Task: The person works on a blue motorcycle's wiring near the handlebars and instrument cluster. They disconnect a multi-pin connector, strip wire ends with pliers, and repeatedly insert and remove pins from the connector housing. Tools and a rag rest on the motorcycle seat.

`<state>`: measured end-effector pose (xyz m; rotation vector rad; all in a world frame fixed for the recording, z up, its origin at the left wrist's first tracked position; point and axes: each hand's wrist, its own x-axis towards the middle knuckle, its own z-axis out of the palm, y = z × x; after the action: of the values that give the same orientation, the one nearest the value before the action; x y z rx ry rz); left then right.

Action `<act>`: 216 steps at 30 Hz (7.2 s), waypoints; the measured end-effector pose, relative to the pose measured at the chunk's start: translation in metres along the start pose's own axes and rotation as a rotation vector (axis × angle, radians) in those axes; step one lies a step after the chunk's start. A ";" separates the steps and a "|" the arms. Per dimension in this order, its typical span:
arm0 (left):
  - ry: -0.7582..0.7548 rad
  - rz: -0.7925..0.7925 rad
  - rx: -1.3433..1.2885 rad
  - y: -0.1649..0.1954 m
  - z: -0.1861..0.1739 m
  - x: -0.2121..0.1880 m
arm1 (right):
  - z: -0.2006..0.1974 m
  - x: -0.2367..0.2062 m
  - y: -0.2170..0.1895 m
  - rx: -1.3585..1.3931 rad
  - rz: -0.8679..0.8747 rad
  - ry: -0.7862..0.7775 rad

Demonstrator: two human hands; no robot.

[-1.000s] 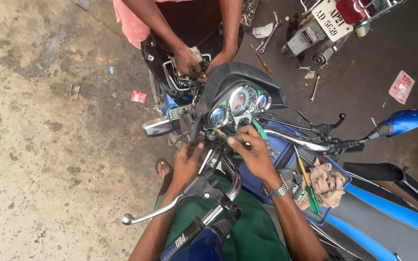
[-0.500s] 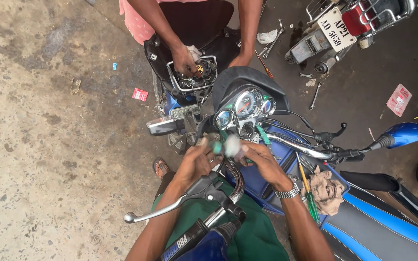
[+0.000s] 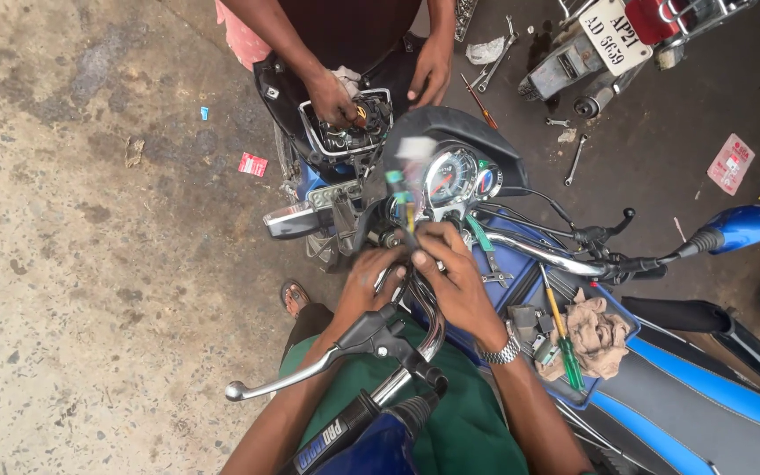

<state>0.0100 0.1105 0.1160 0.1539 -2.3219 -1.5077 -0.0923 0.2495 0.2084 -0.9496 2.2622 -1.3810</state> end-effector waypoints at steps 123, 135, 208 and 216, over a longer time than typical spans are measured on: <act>-0.333 -0.827 0.002 -0.030 0.012 0.039 | 0.017 0.013 0.045 -0.321 0.206 -0.255; -0.281 -0.574 -0.025 -0.068 0.031 0.030 | 0.017 0.015 0.070 -0.323 0.287 -0.311; 0.354 -0.929 -0.712 -0.079 0.040 -0.002 | 0.013 0.017 0.051 0.597 0.832 -0.125; 0.394 -0.888 -0.972 -0.099 0.016 -0.007 | 0.027 0.020 0.026 0.445 1.027 0.049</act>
<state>0.0004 0.0844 0.0198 1.1681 -1.0098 -2.5106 -0.1006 0.2256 0.1743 0.3747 1.8386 -1.2650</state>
